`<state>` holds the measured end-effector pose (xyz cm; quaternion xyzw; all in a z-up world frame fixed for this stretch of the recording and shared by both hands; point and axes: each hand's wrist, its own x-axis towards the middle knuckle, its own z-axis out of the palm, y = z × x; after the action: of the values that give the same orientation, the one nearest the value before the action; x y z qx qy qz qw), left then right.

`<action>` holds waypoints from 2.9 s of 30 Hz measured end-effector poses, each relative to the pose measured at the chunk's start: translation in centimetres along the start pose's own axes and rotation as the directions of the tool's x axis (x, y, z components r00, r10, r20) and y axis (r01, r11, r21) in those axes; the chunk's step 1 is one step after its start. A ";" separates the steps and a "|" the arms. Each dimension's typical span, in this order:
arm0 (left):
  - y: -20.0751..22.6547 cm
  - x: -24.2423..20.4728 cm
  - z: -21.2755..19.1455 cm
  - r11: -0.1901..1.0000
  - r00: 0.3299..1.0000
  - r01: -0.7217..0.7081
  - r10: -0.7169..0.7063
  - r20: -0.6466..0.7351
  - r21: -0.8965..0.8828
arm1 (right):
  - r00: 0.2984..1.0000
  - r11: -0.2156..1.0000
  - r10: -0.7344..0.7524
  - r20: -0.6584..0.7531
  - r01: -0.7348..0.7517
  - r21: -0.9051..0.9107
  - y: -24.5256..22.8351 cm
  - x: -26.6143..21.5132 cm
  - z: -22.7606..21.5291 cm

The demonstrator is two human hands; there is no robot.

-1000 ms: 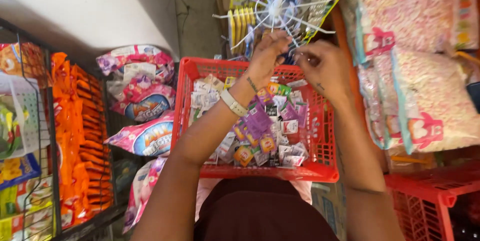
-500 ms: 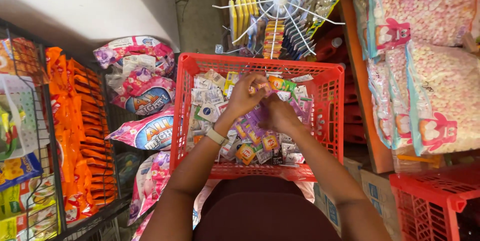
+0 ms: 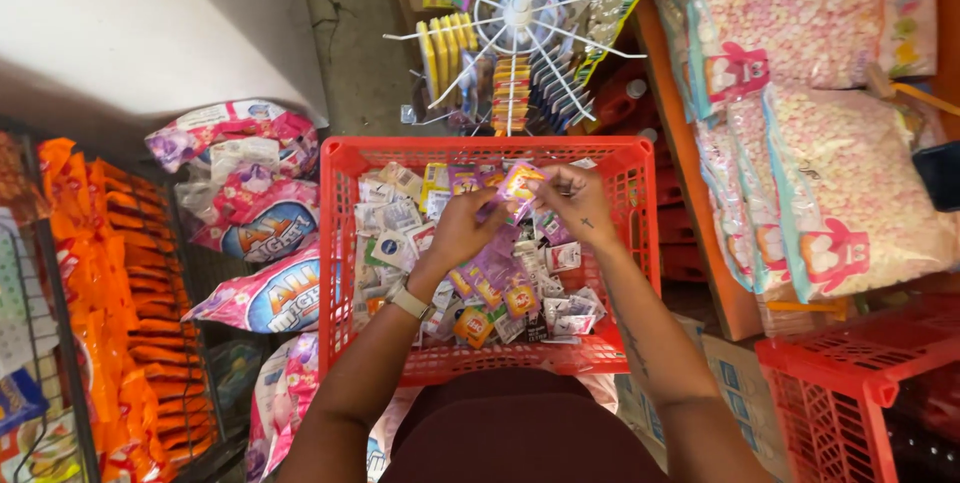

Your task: The person is hanging small packets of products from a red basket onto a rotating wire display rack.

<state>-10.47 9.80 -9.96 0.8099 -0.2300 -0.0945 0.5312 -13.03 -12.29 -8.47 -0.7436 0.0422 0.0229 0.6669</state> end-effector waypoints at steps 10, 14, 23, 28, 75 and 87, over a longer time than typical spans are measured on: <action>1.8 -0.1 0.8 0.947 0.997 -0.028 0.048 0.054 -0.319 | 0.990 0.992 -0.118 -0.070 0.115 -0.050 -0.1 -0.8 0.2; 0.1 -0.3 2.1 0.904 0.999 0.046 -0.043 0.019 -0.425 | 0.991 0.995 -0.097 -0.088 0.095 -0.031 -1.5 -1.2 0.2; 0.4 0.2 1.3 0.753 0.986 0.038 -0.133 -0.096 -0.657 | 0.993 0.993 -0.120 -0.013 0.120 -0.001 -0.2 -1.0 1.0; 0.1 0.1 0.7 0.808 0.978 0.068 -0.169 -0.120 -0.586 | 0.988 0.990 -0.143 0.065 0.143 0.010 -0.8 -0.9 1.7; 19.6 10.7 -9.5 0.783 0.712 -0.593 0.401 -0.577 -0.188 | 0.687 0.748 -0.658 -0.310 0.643 -0.163 -23.6 3.5 1.2; 17.0 14.6 -8.7 0.844 0.713 -0.507 0.525 -0.465 0.174 | 0.682 0.684 -0.708 -0.181 0.601 -0.413 -22.8 7.0 -0.4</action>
<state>1.08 4.36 10.39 0.7186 -0.3039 0.2724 0.5631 -3.96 -10.44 13.47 -0.7987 -0.1249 -0.3372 0.4825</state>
